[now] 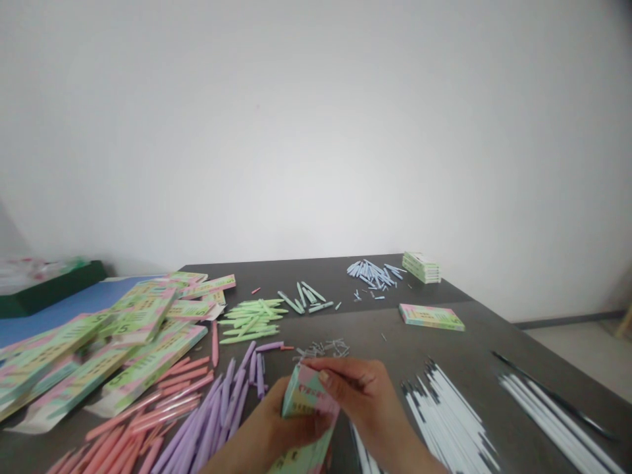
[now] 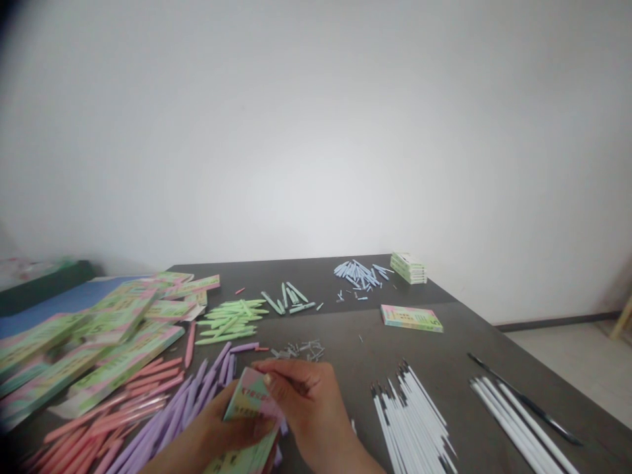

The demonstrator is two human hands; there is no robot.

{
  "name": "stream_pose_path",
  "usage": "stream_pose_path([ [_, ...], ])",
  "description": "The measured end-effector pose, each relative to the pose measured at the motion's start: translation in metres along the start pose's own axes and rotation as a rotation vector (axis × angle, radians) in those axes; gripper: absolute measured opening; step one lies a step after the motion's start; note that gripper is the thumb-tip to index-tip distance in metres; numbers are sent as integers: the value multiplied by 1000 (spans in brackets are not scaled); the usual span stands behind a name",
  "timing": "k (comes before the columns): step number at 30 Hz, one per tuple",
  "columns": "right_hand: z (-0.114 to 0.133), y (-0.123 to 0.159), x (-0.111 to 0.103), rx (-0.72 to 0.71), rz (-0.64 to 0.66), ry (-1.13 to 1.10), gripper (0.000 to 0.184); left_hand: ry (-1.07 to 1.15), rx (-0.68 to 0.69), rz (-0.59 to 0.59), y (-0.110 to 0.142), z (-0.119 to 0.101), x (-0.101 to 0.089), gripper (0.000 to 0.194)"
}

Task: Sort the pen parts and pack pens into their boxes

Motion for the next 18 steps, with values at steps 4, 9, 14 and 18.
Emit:
stream_pose_path([
  [4,4,1,0,-11,-7,61,19,-32,41,-48,-1,8,-9,43],
  [9,4,1,0,-4,-28,93,21,-57,-15,-5,0,11,-10,32],
  [14,4,1,-2,-17,-28,146,20,-31,39,-23,0,3,-6,30],
  [18,4,3,-2,-63,-26,225,20,35,96,-17,-8,3,-4,24],
])
Point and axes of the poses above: each hand's wrist, its own y-axis away from the middle knuckle, its own x-axis out of the palm, z = x × y, the point moved 4 cm from there along -y, towards the middle knuckle, and after that the axes turned 6 degrees about z, right-handed, at the moved point
